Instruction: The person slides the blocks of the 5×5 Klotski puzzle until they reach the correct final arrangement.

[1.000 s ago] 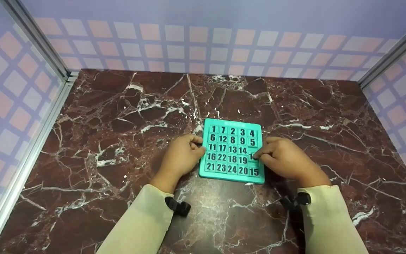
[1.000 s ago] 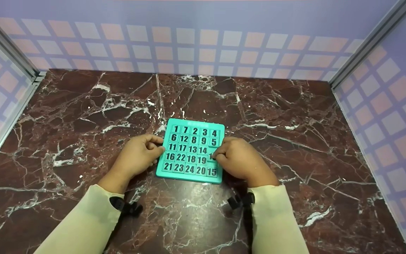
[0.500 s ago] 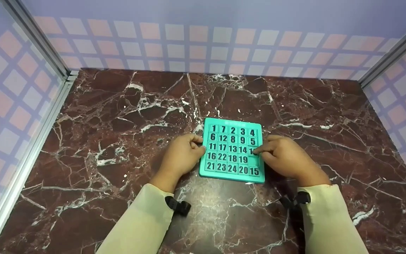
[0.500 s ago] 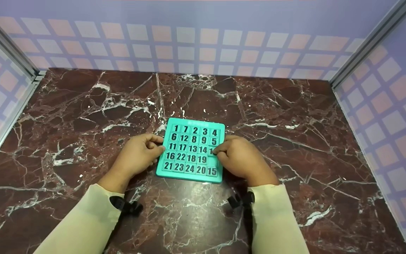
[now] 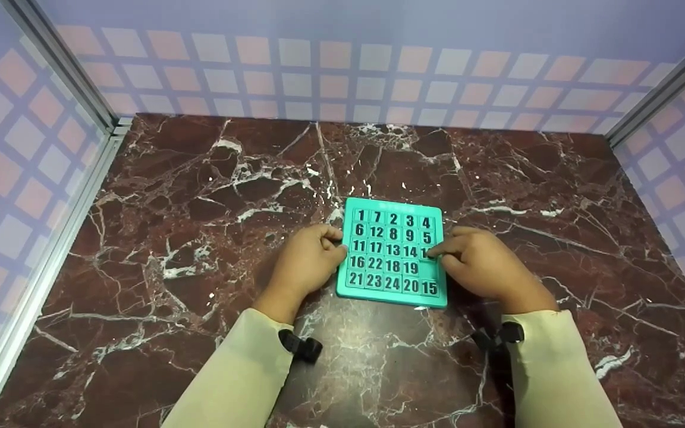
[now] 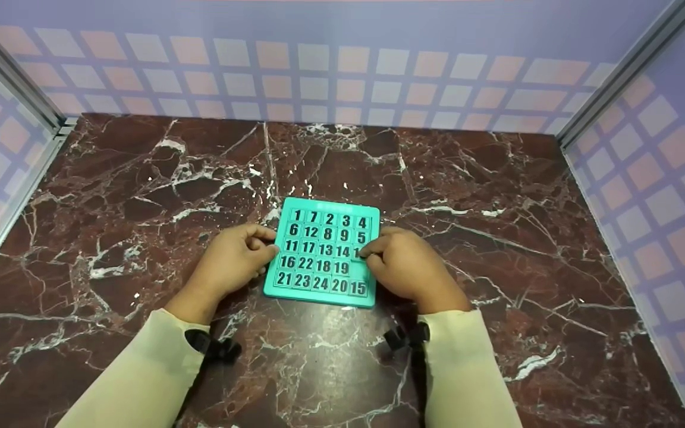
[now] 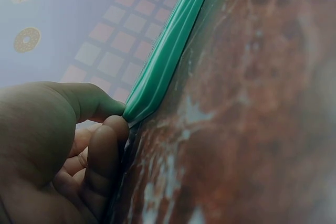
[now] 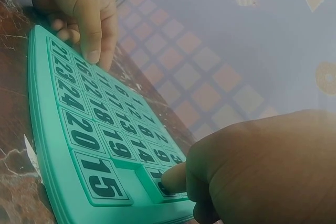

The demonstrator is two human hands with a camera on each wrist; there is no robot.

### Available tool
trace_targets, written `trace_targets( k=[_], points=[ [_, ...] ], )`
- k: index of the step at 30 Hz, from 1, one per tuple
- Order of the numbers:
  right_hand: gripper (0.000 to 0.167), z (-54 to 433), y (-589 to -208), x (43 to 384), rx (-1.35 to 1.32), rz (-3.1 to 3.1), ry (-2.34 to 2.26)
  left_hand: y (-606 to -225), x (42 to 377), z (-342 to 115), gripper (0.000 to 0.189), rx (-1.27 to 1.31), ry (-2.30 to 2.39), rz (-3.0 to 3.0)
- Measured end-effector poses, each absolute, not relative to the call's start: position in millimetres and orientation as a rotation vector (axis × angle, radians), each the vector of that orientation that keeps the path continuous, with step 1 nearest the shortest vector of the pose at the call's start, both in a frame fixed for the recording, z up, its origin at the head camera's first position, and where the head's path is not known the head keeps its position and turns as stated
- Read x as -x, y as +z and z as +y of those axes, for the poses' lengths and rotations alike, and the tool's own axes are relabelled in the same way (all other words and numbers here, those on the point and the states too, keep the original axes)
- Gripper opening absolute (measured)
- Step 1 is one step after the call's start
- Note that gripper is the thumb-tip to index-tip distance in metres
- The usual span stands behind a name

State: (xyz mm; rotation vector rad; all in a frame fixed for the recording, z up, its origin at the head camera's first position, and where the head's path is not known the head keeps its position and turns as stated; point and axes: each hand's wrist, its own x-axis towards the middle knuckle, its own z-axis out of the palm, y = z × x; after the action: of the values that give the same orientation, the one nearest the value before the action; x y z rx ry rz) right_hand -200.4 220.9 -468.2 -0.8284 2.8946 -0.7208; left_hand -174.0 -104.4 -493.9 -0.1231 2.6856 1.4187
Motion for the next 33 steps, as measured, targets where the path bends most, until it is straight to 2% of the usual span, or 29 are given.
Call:
trace_targets(
  k=[33],
  points=[
    [0.03, 219.2, -463.0, 197.7, 0.762, 2.85, -0.704, -496.7, 175.3, -104.3, 0.029, 0.118, 1.441, 2.679]
  ],
)
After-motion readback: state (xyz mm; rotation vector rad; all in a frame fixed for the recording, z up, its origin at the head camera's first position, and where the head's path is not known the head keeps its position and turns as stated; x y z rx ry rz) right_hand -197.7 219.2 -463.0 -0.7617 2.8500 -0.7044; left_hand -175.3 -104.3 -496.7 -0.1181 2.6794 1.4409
